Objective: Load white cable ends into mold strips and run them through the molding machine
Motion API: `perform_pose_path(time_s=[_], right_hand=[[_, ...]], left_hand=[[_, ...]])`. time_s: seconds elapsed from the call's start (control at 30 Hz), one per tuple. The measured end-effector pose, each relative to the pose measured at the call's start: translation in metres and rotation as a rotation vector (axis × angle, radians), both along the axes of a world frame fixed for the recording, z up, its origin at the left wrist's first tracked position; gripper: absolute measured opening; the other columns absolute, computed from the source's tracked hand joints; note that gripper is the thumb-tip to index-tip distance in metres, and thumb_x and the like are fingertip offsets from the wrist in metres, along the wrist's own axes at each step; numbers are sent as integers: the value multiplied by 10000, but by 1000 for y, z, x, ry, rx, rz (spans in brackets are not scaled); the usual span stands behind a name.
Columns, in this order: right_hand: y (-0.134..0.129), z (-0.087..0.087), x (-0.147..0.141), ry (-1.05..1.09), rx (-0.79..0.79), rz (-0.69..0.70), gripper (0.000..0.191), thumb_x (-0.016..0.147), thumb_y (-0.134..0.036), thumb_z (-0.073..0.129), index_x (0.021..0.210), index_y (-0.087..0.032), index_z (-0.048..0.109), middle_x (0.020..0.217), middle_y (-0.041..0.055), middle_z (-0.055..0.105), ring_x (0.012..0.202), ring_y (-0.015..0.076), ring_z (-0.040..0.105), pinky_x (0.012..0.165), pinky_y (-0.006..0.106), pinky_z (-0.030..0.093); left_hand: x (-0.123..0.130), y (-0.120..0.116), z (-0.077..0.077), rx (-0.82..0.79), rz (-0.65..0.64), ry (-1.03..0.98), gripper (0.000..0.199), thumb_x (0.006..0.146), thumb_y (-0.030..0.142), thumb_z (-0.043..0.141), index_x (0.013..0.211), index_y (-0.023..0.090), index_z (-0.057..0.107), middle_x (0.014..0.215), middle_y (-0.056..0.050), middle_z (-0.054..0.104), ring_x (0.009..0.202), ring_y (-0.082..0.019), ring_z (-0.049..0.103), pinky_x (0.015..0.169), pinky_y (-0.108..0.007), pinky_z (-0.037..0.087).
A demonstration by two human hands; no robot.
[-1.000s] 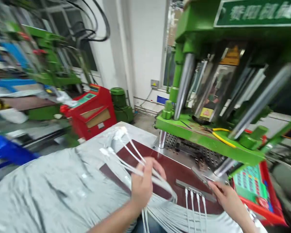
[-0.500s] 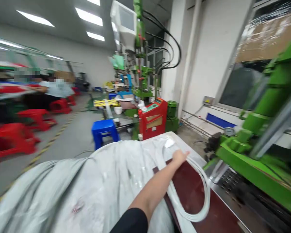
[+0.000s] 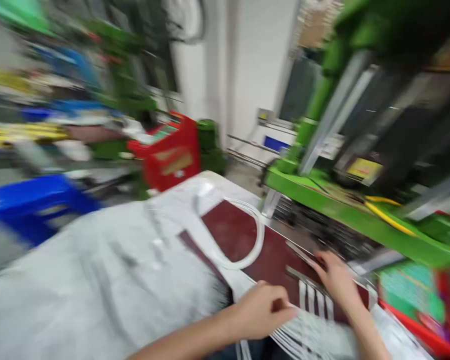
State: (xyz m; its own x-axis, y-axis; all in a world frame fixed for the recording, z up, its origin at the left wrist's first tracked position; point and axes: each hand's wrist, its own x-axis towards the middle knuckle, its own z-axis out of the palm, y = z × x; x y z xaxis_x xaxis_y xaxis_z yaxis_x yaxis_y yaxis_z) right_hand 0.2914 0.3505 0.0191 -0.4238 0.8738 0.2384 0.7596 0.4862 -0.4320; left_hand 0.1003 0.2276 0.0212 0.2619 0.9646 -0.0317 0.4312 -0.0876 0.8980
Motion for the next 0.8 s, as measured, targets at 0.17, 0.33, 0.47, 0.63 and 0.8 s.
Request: perform_pose_path(time_s=[0.17, 0.33, 0.47, 0.63, 0.8], right_hand=[[-31, -3, 61, -90, -115, -180, 210, 950, -358, 509, 1014, -201, 633, 953, 32, 667, 897, 181, 624, 823, 295, 469], [-53, -1, 63, -98, -166, -114, 200, 938, -285, 513, 1050, -198, 654, 1009, 46, 666, 954, 181, 607, 837, 282, 455], [-57, -8, 54, -147, -159, -79, 239, 866, -189, 555, 1084, -181, 653, 1047, 67, 643, 1041, 211, 564, 908, 308, 427], [-53, -20, 40, -204, -135, -110, 248, 842, -162, 541, 1063, -155, 654, 1038, 93, 609, 1030, 230, 539, 918, 331, 414], [-59, -26, 28, -244, -102, -168, 231, 876, -159, 480, 1043, -164, 639, 1058, 107, 585, 1016, 261, 512, 910, 386, 398]], left_hand=[[5, -20, 1, -121, -226, 172, 331, 867, 486, 490, 707, 229, 624, 693, -10, 647, 683, -184, 570, 624, -245, 360], [28, -39, -12, -213, -294, 241, 425, 845, 549, 475, 646, 218, 652, 736, -67, 699, 738, -248, 619, 668, -294, 380], [56, -36, -44, -528, -320, -95, 470, 806, 616, 480, 738, 188, 663, 727, -65, 714, 611, -192, 585, 601, -274, 385], [81, -34, -82, -900, -213, -492, 541, 569, 642, 663, 740, 130, 642, 613, -57, 663, 436, -95, 429, 462, -216, 250], [79, -31, -89, -829, -238, -551, 477, 616, 595, 645, 749, 137, 645, 546, -5, 566, 433, -86, 355, 465, -235, 192]])
